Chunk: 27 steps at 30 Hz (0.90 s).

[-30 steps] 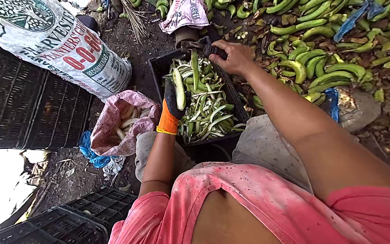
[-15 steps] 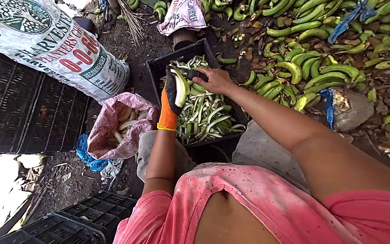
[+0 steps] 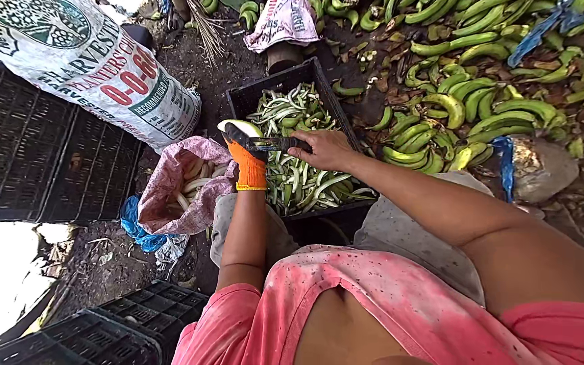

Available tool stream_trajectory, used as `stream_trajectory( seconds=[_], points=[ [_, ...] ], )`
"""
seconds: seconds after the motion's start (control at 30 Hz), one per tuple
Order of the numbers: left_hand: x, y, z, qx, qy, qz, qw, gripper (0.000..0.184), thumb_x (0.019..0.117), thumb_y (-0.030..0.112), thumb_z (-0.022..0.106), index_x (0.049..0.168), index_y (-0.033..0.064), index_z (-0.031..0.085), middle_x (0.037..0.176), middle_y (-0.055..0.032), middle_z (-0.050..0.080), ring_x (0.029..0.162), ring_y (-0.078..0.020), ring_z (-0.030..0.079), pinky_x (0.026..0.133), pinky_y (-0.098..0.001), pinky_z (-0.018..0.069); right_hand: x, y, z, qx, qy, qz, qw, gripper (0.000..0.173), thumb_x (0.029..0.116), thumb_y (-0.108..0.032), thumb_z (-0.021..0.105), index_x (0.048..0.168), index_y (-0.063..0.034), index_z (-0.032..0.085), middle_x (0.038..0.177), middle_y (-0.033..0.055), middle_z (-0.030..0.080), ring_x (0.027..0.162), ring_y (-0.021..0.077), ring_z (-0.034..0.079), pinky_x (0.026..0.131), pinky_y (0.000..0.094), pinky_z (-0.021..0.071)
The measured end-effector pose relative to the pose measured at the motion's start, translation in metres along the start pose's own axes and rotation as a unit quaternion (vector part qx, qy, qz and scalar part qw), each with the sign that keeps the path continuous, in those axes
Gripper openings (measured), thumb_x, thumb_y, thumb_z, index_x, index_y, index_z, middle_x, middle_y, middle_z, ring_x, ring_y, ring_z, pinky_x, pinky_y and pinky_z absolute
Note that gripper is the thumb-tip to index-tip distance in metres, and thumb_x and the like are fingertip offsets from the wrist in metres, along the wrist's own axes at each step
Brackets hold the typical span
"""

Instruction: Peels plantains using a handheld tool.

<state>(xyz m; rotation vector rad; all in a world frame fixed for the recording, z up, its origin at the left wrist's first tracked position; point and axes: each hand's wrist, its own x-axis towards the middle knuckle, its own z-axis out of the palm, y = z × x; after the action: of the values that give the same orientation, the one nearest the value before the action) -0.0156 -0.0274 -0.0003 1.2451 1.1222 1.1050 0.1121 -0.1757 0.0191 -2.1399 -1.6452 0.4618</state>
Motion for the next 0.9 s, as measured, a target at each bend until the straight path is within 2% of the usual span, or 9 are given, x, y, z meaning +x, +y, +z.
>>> stream_trajectory(
  seconds=[0.13,0.2,0.33,0.47,0.53,0.63,0.73,0.8,0.9],
  points=[
    [-0.009,0.024,0.004,-0.091,-0.059,-0.052,0.993,0.039,0.1133,0.026,0.024,0.129,0.0024,0.05,0.105,-0.0087,0.06,0.089,-0.0118,0.062,0.083,-0.0305,0.055,0.01,0.008,-0.001,0.021,0.012,-0.035,0.999,0.059,0.1014,-0.062,0.048,0.141,-0.0205,0.062,0.111,0.0158,0.074,0.097,0.04,0.072,0.074,0.0647,0.0519],
    [0.002,0.001,-0.01,-0.109,-0.138,0.017,0.984,0.037,0.1106,0.026,0.033,0.132,0.0023,0.053,0.11,-0.0097,0.064,0.096,-0.0133,0.065,0.086,-0.0338,0.0565,0.014,0.008,-0.003,0.025,0.023,-0.05,0.998,0.059,0.1012,-0.062,0.048,0.142,-0.0216,0.062,0.113,0.0148,0.074,0.099,0.0392,0.072,0.076,0.0647,0.0519],
    [-0.003,0.0,-0.018,-0.107,-0.219,0.059,0.968,0.041,0.1106,0.028,0.031,0.139,0.005,0.049,0.115,-0.0065,0.064,0.099,-0.0098,0.063,0.089,-0.0321,0.0557,0.038,0.015,-0.016,0.025,0.026,-0.016,0.999,0.059,0.1032,-0.062,0.044,0.147,-0.0251,0.057,0.116,0.0181,0.074,0.103,0.0444,0.07,0.081,0.0702,0.0491],
    [-0.006,0.015,-0.038,-0.094,-0.406,0.018,0.909,0.05,0.1099,0.033,0.034,0.155,0.0112,0.037,0.133,-0.0083,0.062,0.111,-0.013,0.065,0.096,-0.0352,0.0558,0.07,0.041,-0.036,0.077,-0.006,-0.011,0.997,0.059,0.1043,-0.059,0.044,0.151,-0.0249,0.054,0.132,0.019,0.068,0.122,0.0459,0.063,0.098,0.074,0.0416],
    [-0.012,0.014,-0.052,-0.078,-0.473,-0.011,0.878,0.054,0.1083,0.04,0.041,0.159,0.0232,0.034,0.132,-0.0103,0.063,0.101,-0.0171,0.068,0.085,-0.0372,0.0593,0.08,0.064,-0.042,0.078,-0.008,0.017,0.997,0.058,0.1047,-0.06,0.042,0.151,-0.0266,0.054,0.143,0.0144,0.063,0.131,0.0423,0.058,0.103,0.0738,0.0389],
    [0.006,0.004,-0.037,-0.141,-0.447,-0.057,0.882,0.049,0.1085,0.04,0.035,0.153,0.0195,0.039,0.112,-0.0108,0.069,0.083,-0.0186,0.069,0.069,-0.0337,0.0606,0.076,0.077,-0.05,0.097,0.017,0.041,0.994,0.061,0.1042,-0.06,0.042,0.151,-0.0231,0.054,0.146,0.0136,0.06,0.135,0.0414,0.055,0.106,0.0735,0.0361],
    [0.017,-0.002,-0.016,-0.256,-0.337,-0.079,0.903,0.046,0.1098,0.041,0.024,0.12,0.0095,0.057,0.09,-0.0069,0.068,0.067,-0.0138,0.065,0.056,-0.0278,0.0572,0.047,0.049,-0.045,0.078,0.049,-0.006,0.996,0.061,0.1026,-0.058,0.047,0.148,-0.0187,0.057,0.136,0.017,0.066,0.123,0.0434,0.063,0.097,0.0737,0.0429],
    [0.019,-0.008,-0.008,-0.279,-0.255,-0.053,0.924,0.041,0.1099,0.036,0.028,0.107,0.0114,0.06,0.084,-0.0024,0.066,0.071,-0.0113,0.065,0.063,-0.0295,0.0577,0.03,0.029,-0.031,0.038,0.068,-0.066,0.995,0.058,0.1011,-0.058,0.051,0.142,-0.0178,0.062,0.124,0.0163,0.071,0.11,0.0398,0.069,0.087,0.0681,0.0507],
    [0.015,-0.018,-0.005,-0.176,-0.182,0.013,0.967,0.028,0.1082,0.02,0.034,0.113,0.0042,0.056,0.09,-0.005,0.064,0.081,-0.0119,0.065,0.075,-0.0322,0.058,0.015,0.02,-0.005,-0.037,0.097,-0.113,0.988,0.06,0.1007,-0.062,0.049,0.139,-0.0177,0.064,0.102,0.0179,0.07,0.091,0.0395,0.069,0.073,0.0583,0.0529]
  ],
)
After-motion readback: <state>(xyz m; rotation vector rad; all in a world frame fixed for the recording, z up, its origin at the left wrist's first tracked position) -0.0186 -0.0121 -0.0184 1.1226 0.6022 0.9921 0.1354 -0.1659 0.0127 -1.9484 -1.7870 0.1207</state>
